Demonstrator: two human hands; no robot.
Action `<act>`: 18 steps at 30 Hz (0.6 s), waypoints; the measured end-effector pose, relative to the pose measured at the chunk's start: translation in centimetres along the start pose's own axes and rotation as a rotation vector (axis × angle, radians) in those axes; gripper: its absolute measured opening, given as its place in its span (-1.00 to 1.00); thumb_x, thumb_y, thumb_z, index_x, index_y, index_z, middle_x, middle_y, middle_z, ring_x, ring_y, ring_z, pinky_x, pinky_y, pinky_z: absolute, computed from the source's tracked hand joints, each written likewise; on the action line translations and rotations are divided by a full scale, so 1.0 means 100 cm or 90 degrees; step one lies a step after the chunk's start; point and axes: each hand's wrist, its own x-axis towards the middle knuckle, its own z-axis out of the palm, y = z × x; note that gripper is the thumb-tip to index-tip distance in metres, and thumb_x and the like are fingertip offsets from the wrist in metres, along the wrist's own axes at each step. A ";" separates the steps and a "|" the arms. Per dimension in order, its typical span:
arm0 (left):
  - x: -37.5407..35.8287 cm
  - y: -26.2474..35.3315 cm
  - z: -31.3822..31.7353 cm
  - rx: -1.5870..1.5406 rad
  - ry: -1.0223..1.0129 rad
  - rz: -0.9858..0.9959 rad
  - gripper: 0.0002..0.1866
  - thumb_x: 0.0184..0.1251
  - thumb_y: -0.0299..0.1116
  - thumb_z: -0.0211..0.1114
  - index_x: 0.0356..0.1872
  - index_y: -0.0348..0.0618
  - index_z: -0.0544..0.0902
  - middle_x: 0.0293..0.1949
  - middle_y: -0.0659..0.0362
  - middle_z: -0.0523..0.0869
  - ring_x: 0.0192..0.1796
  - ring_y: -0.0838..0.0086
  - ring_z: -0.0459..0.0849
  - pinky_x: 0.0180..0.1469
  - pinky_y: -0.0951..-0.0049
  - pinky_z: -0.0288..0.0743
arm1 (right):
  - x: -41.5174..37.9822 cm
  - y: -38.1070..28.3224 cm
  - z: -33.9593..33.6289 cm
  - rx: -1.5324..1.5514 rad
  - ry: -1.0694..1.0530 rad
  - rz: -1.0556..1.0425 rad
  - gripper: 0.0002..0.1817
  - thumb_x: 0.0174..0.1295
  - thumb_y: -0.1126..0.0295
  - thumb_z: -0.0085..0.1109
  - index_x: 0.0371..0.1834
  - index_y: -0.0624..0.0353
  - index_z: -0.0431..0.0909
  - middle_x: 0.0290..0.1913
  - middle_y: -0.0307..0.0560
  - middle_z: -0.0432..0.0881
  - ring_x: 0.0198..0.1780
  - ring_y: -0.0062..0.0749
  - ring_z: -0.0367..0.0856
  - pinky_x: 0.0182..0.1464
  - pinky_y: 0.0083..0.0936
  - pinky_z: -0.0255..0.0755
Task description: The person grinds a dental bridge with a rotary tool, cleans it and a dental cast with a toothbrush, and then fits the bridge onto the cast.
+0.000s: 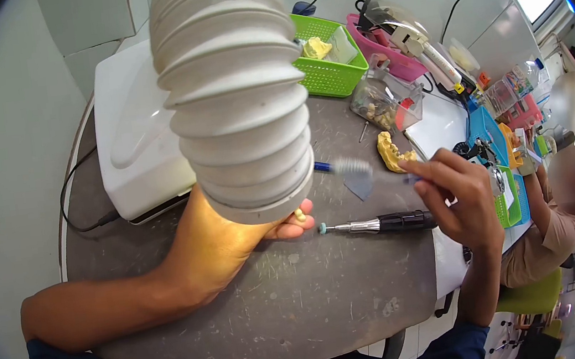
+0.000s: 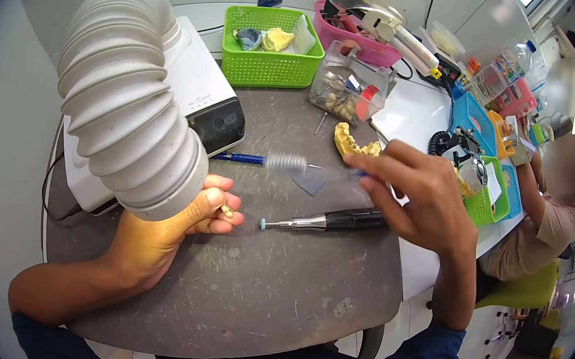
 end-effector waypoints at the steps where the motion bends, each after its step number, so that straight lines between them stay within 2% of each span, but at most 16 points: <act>1: 0.000 -0.002 0.000 -0.005 0.015 -0.007 -0.67 0.45 -0.36 0.27 0.10 -0.38 0.53 -0.07 -0.01 0.68 -0.10 0.42 0.73 -0.07 0.50 0.64 | -0.002 0.002 0.000 -0.001 0.024 0.080 -0.73 0.18 0.52 0.24 -0.03 0.18 0.67 -0.42 -0.08 0.55 -0.50 -0.32 0.57 -0.44 -0.41 0.44; 2: 0.002 -0.004 0.002 0.004 -0.001 -0.012 -0.67 0.45 -0.36 0.27 0.10 -0.38 0.53 -0.07 -0.01 0.68 -0.10 0.42 0.73 -0.07 0.50 0.64 | 0.000 0.005 0.012 0.011 0.067 0.081 -0.79 0.17 0.55 0.18 -0.12 0.26 0.65 -0.32 -0.01 0.57 -0.43 -0.21 0.63 -0.34 -0.36 0.50; 5: 0.000 -0.006 0.001 0.050 -0.005 0.043 -0.73 0.44 -0.41 0.26 0.05 -0.34 0.54 -0.10 0.01 0.69 -0.12 0.41 0.73 -0.08 0.50 0.63 | 0.006 0.004 0.025 -0.009 0.056 0.083 -0.83 0.16 0.55 0.19 -0.18 0.30 0.62 -0.20 0.05 0.57 -0.34 -0.14 0.67 -0.26 -0.31 0.53; 7: -0.005 0.000 0.005 0.129 0.024 0.012 -0.79 0.44 -0.47 0.24 0.01 -0.32 0.54 -0.14 0.02 0.70 -0.12 0.41 0.73 -0.05 0.47 0.63 | 0.011 0.004 0.032 -0.019 0.067 0.073 -0.84 0.16 0.52 0.19 -0.20 0.31 0.61 -0.21 0.04 0.56 -0.31 -0.12 0.67 -0.26 -0.29 0.55; 9: -0.006 -0.002 0.004 0.157 0.015 0.015 -0.79 0.42 -0.51 0.24 0.02 -0.32 0.54 -0.15 0.04 0.70 -0.12 0.41 0.73 -0.06 0.47 0.62 | 0.018 0.002 0.039 -0.123 0.016 0.026 -0.81 0.16 0.48 0.21 -0.16 0.28 0.60 -0.25 0.01 0.55 -0.25 -0.17 0.66 -0.27 -0.33 0.57; 10: -0.006 -0.002 0.003 0.159 0.002 0.006 -0.78 0.42 -0.51 0.25 0.02 -0.32 0.54 -0.15 0.04 0.71 -0.13 0.42 0.73 -0.06 0.47 0.63 | 0.022 -0.003 0.042 -0.163 0.057 -0.010 -0.68 0.17 0.45 0.20 0.01 0.22 0.58 -0.28 -0.04 0.53 -0.22 -0.24 0.64 -0.30 -0.41 0.57; 11: -0.007 -0.003 0.003 0.160 -0.008 -0.003 -0.78 0.42 -0.52 0.25 0.03 -0.31 0.54 -0.15 0.04 0.71 -0.13 0.42 0.73 -0.06 0.47 0.63 | 0.026 -0.007 0.045 -0.158 0.061 -0.002 -0.68 0.17 0.45 0.20 0.01 0.22 0.58 -0.28 -0.04 0.53 -0.22 -0.24 0.64 -0.30 -0.41 0.57; 13: -0.008 -0.002 0.005 0.183 -0.021 -0.014 -0.78 0.41 -0.52 0.27 0.02 -0.32 0.56 -0.16 0.04 0.72 -0.13 0.44 0.74 -0.05 0.48 0.64 | 0.034 -0.014 0.049 -0.162 0.070 -0.111 -0.52 0.17 0.43 0.17 0.21 0.17 0.52 -0.24 -0.05 0.54 -0.20 -0.30 0.62 -0.40 -0.51 0.55; 14: -0.008 -0.005 0.004 0.184 -0.038 -0.010 -0.79 0.40 -0.52 0.27 0.01 -0.32 0.57 -0.16 0.03 0.72 -0.13 0.44 0.74 -0.04 0.48 0.64 | 0.039 -0.019 0.050 -0.157 0.072 -0.107 -0.52 0.17 0.43 0.17 0.21 0.17 0.52 -0.24 -0.05 0.54 -0.20 -0.30 0.62 -0.40 -0.51 0.55; 16: -0.008 -0.004 0.004 0.193 -0.066 -0.010 -0.80 0.40 -0.52 0.28 -0.01 -0.35 0.58 -0.16 0.01 0.73 -0.11 0.45 0.74 -0.02 0.48 0.66 | 0.046 -0.028 0.053 -0.130 0.029 -0.194 -0.44 0.18 0.42 0.14 0.33 0.11 0.45 -0.20 -0.05 0.54 -0.23 -0.32 0.60 -0.49 -0.57 0.52; 18: -0.008 -0.005 0.004 0.197 -0.071 -0.005 -0.79 0.40 -0.51 0.28 -0.01 -0.36 0.58 -0.16 0.01 0.73 -0.11 0.45 0.75 0.00 0.46 0.66 | 0.052 -0.029 0.057 -0.128 0.024 -0.202 -0.43 0.19 0.41 0.14 0.34 0.09 0.44 -0.19 -0.03 0.54 -0.23 -0.31 0.60 -0.51 -0.58 0.51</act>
